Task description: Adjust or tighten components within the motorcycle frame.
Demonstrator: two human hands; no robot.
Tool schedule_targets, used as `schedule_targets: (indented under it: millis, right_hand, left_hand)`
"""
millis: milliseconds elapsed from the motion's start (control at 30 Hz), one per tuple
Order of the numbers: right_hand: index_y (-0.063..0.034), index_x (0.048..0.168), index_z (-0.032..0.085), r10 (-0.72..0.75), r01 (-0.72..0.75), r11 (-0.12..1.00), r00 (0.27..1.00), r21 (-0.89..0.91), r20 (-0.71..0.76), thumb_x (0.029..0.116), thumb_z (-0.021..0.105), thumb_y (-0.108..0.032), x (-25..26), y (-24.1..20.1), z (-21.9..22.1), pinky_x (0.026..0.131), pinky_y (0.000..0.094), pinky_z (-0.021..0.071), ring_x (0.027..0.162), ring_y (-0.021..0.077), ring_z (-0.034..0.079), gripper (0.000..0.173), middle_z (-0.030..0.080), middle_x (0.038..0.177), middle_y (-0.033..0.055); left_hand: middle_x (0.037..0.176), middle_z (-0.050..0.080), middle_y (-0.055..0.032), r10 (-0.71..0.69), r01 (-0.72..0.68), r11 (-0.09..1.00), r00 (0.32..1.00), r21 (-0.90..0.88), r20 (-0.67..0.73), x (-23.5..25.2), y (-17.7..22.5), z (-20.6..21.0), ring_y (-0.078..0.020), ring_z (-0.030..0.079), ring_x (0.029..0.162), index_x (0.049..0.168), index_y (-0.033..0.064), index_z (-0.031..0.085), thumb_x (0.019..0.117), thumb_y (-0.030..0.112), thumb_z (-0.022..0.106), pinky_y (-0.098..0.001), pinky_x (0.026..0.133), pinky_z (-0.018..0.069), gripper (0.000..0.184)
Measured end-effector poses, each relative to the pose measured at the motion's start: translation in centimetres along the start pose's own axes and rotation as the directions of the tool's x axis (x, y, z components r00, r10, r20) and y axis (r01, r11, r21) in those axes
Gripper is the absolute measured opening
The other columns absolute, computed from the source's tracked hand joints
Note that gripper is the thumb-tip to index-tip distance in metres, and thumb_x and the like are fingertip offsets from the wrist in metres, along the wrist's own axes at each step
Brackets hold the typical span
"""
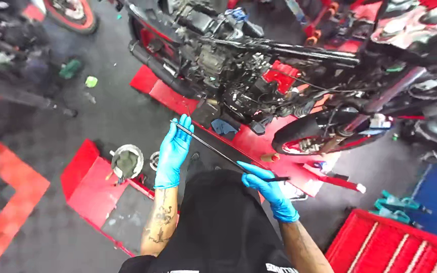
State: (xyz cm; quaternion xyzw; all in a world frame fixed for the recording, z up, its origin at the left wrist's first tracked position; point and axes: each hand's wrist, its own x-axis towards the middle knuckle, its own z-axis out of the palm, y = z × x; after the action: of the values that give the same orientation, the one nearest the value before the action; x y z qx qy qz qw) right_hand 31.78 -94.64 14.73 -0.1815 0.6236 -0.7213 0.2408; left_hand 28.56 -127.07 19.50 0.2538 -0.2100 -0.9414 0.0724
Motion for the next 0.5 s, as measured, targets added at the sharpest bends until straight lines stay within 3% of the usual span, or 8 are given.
schedule_targets:
  millis: [67,133,233,300,333,367,433,500]
  right_hand:
    - [-0.0021,0.143,0.058,-0.116,0.102,0.977,0.991,-0.187,-0.063,0.1069,0.051,-0.018,1.0,0.2,2.0,0.076,0.0278,0.0583,0.078,0.0073,0.065,0.04,0.072,0.095,0.0034]
    - [-0.0066,0.146,0.057,-0.187,0.117,0.882,0.976,-0.457,-0.111,0.1078,0.048,-0.017,2.1,0.2,4.2,0.093,0.0321,0.0574,0.095,0.0112,0.069,0.04,0.074,0.112,0.0084]
    - [-0.0146,0.145,0.059,-0.296,0.038,0.711,0.922,-0.702,-0.25,0.107,0.051,-0.019,2.8,0.8,8.0,0.095,0.0423,0.0526,0.096,0.0218,0.069,0.039,0.074,0.108,0.0119]
    - [-0.0086,0.144,0.06,-0.264,0.002,0.808,0.896,-0.589,-0.358,0.1073,0.052,-0.019,3.4,1.1,9.9,0.096,0.0371,0.0542,0.096,0.0176,0.07,0.038,0.075,0.108,0.0101]
    - [-0.0038,0.144,0.058,-0.196,-0.002,0.9,0.891,-0.437,-0.409,0.1076,0.05,-0.017,3.5,1.0,11.0,0.09,0.0316,0.0572,0.092,0.0127,0.069,0.039,0.075,0.106,0.0078]
    - [0.0005,0.143,0.056,-0.128,0.019,0.973,0.875,-0.231,-0.468,0.1068,0.05,-0.014,3.7,1.0,12.2,0.078,0.0269,0.0572,0.081,0.0092,0.066,0.04,0.074,0.098,0.006]
    - [0.0013,0.144,0.055,-0.007,0.064,0.995,0.828,0.083,-0.561,0.1045,0.047,-0.009,4.8,1.0,14.1,0.059,0.0231,0.0482,0.065,0.006,0.056,0.041,0.07,0.087,0.0034]
    - [0.0018,0.147,0.051,0.034,0.101,0.977,0.794,0.187,-0.608,0.1051,0.045,-0.007,5.9,1.2,15.0,0.057,0.0229,0.0465,0.063,0.0061,0.054,0.043,0.069,0.085,0.0033]
  left_hand:
    - [0.126,0.07,-0.0097,-0.072,0.072,0.994,0.997,0.087,0.002,3.0,1.7,0.7,-0.0208,0.069,0.117,0.132,0.0074,0.055,0.1136,0.025,0.032,-0.0349,0.102,0.0562,0.034]
    - [0.122,0.071,-0.008,-0.124,0.118,0.975,0.992,0.187,0.021,5.8,3.2,1.7,-0.0196,0.07,0.114,0.127,0.0085,0.056,0.1138,0.025,0.031,-0.034,0.101,0.0571,0.033]
    - [0.116,0.073,-0.008,-0.224,0.206,0.943,0.974,0.261,0.042,8.9,4.6,2.8,-0.0207,0.072,0.111,0.121,0.0094,0.056,0.1139,0.024,0.029,-0.0361,0.099,0.0581,0.032]
    - [0.11,0.074,-0.0074,-0.289,0.256,0.927,0.953,0.275,0.089,10.6,4.6,3.9,-0.02,0.072,0.107,0.115,0.0098,0.057,0.114,0.023,0.026,-0.0369,0.098,0.0582,0.033]
    - [0.105,0.074,-0.0059,-0.325,0.281,0.919,0.937,0.276,0.125,11.1,4.3,4.4,-0.0183,0.072,0.105,0.111,0.0109,0.058,0.1139,0.024,0.025,-0.0362,0.098,0.0577,0.036]
    - [0.1,0.073,-0.0038,-0.359,0.303,0.909,0.918,0.286,0.167,11.7,3.8,4.9,-0.0161,0.072,0.102,0.108,0.0123,0.06,0.114,0.026,0.023,-0.0348,0.097,0.0575,0.039]
    - [0.087,0.067,0.0012,-0.39,0.299,0.896,0.883,0.328,0.261,13.2,2.0,6.3,-0.0126,0.069,0.088,0.106,0.016,0.059,0.1138,0.031,0.019,-0.0319,0.088,0.0581,0.043]
    - [0.078,0.059,0.0053,-0.389,0.265,0.889,0.868,0.374,0.31,15.0,-0.8,7.6,-0.0088,0.061,0.072,0.108,0.0186,0.056,0.1135,0.036,0.016,-0.0271,0.073,0.0558,0.044]
